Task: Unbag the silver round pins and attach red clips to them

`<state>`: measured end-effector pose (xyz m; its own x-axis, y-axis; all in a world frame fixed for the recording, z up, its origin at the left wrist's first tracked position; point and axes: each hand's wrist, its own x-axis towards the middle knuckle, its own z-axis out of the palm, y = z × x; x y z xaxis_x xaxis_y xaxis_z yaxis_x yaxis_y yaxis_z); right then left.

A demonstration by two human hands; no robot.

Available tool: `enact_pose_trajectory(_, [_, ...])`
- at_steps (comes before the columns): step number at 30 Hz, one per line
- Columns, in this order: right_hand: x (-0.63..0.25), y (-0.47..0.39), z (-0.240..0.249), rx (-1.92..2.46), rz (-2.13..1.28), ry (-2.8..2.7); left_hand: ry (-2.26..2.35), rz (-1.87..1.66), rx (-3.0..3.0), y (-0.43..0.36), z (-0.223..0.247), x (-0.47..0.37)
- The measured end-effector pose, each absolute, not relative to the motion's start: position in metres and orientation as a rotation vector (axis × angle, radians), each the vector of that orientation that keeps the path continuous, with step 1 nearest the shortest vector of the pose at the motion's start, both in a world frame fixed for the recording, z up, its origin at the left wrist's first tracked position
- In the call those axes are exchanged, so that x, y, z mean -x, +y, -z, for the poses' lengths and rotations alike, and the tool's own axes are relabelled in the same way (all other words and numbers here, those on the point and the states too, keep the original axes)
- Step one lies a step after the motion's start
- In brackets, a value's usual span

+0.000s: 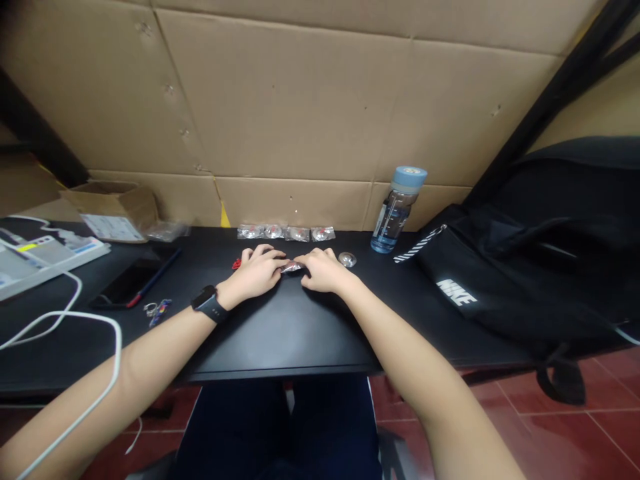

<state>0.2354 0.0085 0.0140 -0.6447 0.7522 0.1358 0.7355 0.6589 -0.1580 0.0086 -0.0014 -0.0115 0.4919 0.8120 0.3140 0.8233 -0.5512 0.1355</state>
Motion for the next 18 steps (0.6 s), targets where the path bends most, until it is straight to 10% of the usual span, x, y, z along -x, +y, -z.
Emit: enact_pose_trajectory(18, [-0.2334, 0.017, -0.0052, 1.226, -0.14, -2.463, -1.514, 0.674, 2.633, 0.0007, 0.0083, -0.006])
